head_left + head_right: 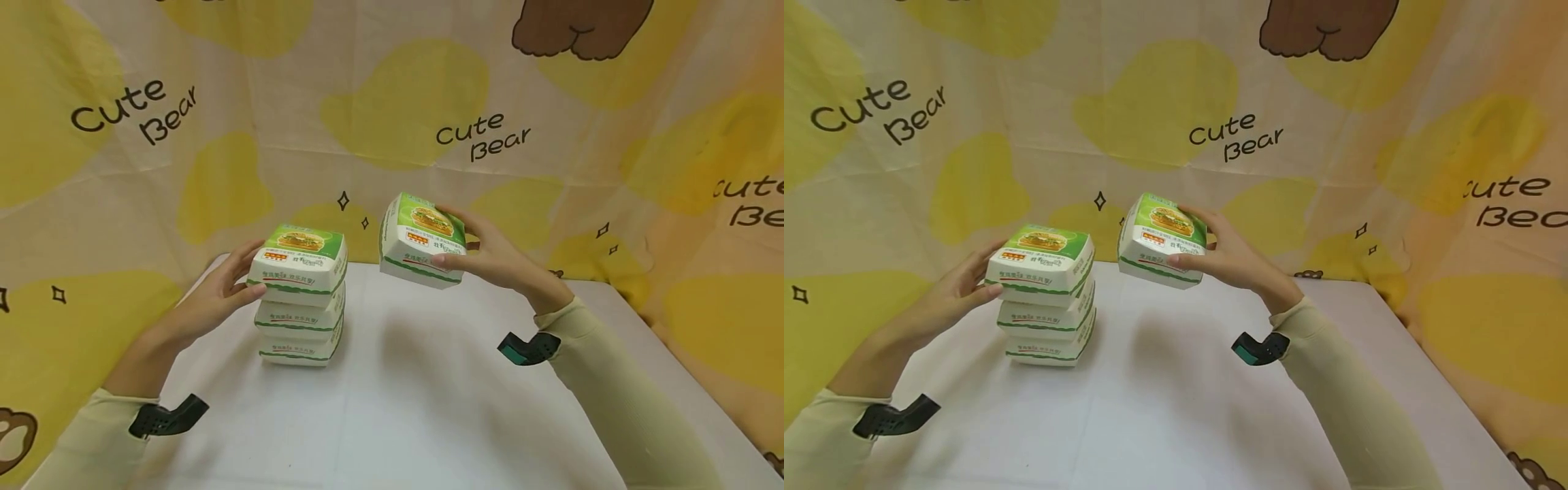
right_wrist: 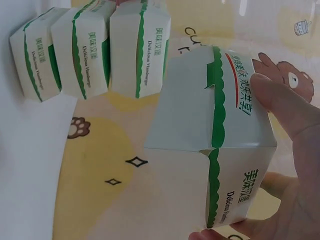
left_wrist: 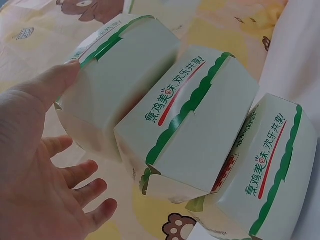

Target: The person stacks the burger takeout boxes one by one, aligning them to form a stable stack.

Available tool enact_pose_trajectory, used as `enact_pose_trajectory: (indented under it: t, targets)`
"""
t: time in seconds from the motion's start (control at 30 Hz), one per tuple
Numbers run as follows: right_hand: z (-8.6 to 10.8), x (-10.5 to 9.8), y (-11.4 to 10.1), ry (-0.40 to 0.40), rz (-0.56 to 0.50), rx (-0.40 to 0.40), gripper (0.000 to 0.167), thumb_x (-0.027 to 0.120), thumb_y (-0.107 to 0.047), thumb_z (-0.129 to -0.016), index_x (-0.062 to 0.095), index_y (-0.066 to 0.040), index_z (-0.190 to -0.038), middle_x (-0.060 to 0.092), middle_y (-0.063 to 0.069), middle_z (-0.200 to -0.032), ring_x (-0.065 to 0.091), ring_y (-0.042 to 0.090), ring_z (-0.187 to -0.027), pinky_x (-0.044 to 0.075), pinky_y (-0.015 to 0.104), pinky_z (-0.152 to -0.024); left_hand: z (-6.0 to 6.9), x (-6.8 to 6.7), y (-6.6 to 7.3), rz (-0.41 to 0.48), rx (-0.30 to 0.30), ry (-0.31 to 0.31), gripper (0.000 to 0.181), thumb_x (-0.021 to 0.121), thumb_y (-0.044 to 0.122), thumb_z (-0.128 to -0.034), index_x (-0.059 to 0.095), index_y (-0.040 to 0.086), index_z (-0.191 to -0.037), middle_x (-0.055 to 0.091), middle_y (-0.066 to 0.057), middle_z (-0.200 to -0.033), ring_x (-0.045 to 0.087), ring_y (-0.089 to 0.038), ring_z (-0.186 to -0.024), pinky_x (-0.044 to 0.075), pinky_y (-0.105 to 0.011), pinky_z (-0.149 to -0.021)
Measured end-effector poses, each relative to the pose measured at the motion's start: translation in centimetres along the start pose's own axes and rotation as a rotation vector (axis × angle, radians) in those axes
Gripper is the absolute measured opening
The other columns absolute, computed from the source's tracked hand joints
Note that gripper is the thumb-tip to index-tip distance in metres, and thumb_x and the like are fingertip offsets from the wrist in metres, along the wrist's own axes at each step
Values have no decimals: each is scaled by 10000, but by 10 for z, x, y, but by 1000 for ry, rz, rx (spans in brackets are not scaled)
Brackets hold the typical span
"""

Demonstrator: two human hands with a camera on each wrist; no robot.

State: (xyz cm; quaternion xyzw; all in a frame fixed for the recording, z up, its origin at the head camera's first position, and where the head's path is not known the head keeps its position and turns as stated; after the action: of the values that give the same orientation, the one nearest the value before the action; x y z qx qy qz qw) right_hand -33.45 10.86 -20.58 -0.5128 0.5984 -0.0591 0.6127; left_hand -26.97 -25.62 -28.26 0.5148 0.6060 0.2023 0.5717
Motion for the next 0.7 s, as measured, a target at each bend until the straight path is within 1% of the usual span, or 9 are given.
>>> enact_pose_trajectory:
  t: [0.03, 0.17, 0.23, 0.27, 0.4, 0.47, 0.57, 0.7]
  targets:
    - [-2, 1, -3, -4, -1, -4, 845, 763, -245, -877, 310, -238, -1591, 423, 55, -1527, 444, 303, -1340, 450, 526, -1084, 0, 1, 0, -1, -1, -1, 742, 543, 141, -1043, 115, 299, -1629, 275, -149, -1627, 388, -364, -1398, 434, -131, -950]
    - [-10, 6, -13, -15, -13, -8, 854, 774, -261, -869, 313, -238, -1588, 425, 54, -1521, 447, 303, -1344, 457, 537, -1080, -1, 3, -2, -7, -4, -6, 731, 537, 147, -1047, 121, 305, -1627, 299, -126, -1613, 416, -199, -1355, 433, -143, -958]
    - [-14, 7, -18, -19, -20, -13, 856, 778, -258, -868, 315, -232, -1586, 422, 56, -1518, 449, 301, -1337, 463, 535, -1075, -1, 4, -3, -8, -5, -9, 729, 534, 149, -1048, 123, 311, -1628, 312, -119, -1604, 423, -149, -1332, 434, -149, -961]
    - [-16, 8, -20, -22, -24, -13, 855, 779, -259, -867, 316, -235, -1585, 425, 55, -1513, 451, 297, -1332, 466, 532, -1071, -2, 4, -3, -11, -6, -9, 730, 533, 150, -1049, 121, 314, -1628, 313, -118, -1604, 424, -141, -1330, 433, -147, -961]
    - [-24, 11, -31, -32, -38, -24, 848, 778, -236, -869, 320, -232, -1584, 436, 55, -1495, 465, 287, -1309, 482, 507, -1058, -2, 5, -4, -21, -15, -11, 740, 536, 154, -1047, 111, 324, -1629, 308, -128, -1610, 411, -213, -1361, 432, -136, -956]
    - [-29, 12, -35, -38, -53, -26, 846, 774, -227, -873, 317, -238, -1584, 437, 54, -1486, 472, 284, -1297, 492, 495, -1045, -2, 4, -4, -25, -17, -7, 745, 541, 152, -1045, 113, 326, -1629, 309, -132, -1610, 403, -217, -1372, 433, -127, -952]
    - [-36, 13, -42, -40, -54, -34, 837, 770, -229, -876, 322, -244, -1583, 437, 50, -1476, 466, 273, -1292, 495, 474, -1034, -1, 2, -3, -22, -16, -3, 748, 546, 149, -1042, 117, 326, -1628, 312, -131, -1609, 407, -151, -1360, 438, -118, -948]
    - [-43, 14, -48, -37, -27, -38, 820, 768, -266, -881, 336, -262, -1578, 443, 40, -1482, 450, 264, -1314, 498, 465, -1034, 0, 2, -2, -20, -16, -7, 751, 548, 147, -1040, 115, 323, -1628, 299, -135, -1619, 400, -56, -1333, 435, -110, -948]
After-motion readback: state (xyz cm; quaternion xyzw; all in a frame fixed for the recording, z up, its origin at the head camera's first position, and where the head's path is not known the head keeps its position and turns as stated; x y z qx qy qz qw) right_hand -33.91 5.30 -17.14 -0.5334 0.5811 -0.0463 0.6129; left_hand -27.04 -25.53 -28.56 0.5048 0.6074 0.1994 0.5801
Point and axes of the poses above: each hand's wrist, its own z-axis away from the middle knuckle, its own x-axis out of the palm, y = z × x, the point moved 7 cm from there along -z, towards the middle knuckle
